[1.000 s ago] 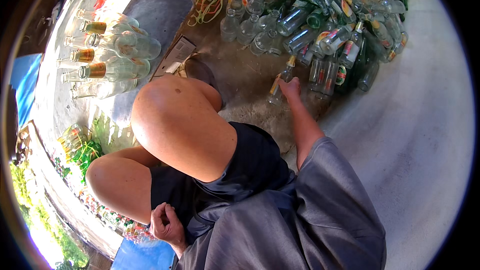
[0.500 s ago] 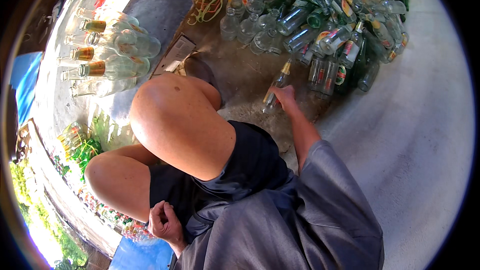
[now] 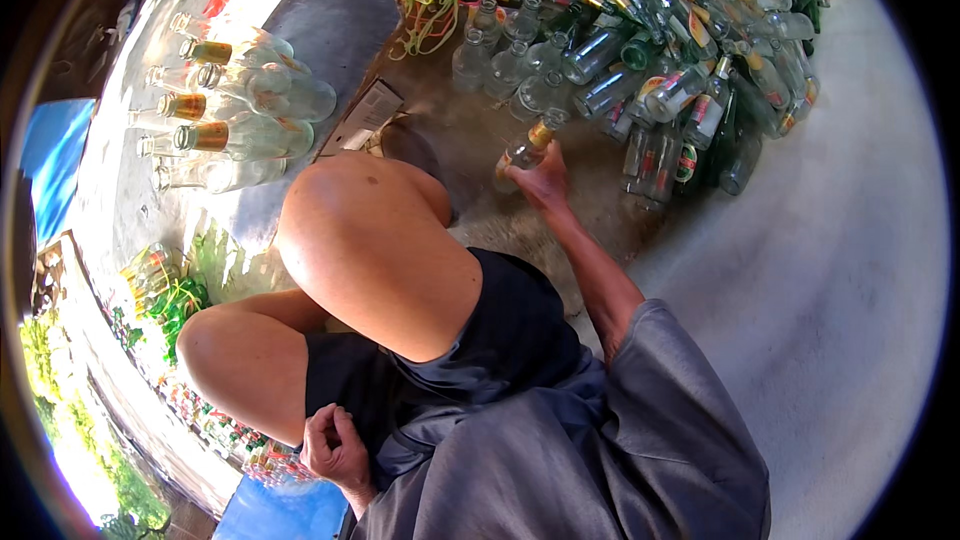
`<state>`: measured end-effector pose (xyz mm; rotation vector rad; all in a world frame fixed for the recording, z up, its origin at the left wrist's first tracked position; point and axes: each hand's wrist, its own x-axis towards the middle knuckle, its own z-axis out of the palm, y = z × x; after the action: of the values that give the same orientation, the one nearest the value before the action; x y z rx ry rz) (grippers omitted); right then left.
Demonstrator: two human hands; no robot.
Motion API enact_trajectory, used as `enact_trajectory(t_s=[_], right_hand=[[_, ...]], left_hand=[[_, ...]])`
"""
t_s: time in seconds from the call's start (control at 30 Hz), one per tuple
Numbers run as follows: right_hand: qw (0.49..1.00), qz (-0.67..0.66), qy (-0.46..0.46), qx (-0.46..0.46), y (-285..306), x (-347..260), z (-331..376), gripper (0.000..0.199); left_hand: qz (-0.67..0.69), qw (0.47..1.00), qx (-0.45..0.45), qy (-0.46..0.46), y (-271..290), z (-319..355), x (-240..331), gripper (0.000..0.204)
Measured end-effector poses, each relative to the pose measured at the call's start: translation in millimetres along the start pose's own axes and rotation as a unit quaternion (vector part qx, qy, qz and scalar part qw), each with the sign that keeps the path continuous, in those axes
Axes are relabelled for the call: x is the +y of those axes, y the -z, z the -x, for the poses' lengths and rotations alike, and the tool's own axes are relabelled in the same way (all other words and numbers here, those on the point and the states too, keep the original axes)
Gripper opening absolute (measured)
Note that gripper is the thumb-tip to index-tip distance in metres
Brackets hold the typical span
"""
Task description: The person sits on the ground and sorts glass bottles by picking them up from a pile and placing them onto a flat surface. The person handles clear and green glass bottles, arranging them in rows on the surface.
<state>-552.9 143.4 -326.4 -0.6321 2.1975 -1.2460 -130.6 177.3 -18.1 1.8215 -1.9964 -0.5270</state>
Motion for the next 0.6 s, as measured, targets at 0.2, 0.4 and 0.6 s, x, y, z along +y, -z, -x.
enact_trajectory(t_s=[0.2,0.4,0.6], right_hand=[[0.986,0.115,0.089,0.088,-42,-17,-29,0.066],[0.983,0.099,0.110,0.107,-72,-25,-37,0.068],[0.982,0.131,0.096,0.100,-76,-9,-41,0.073]], left_hand=[[0.016,1.000,0.003,0.001,2,0,3,0.008],[0.019,1.000,0.012,0.007,1,-1,5,0.008],[0.017,1.000,-0.001,0.001,2,0,-1,0.007]])
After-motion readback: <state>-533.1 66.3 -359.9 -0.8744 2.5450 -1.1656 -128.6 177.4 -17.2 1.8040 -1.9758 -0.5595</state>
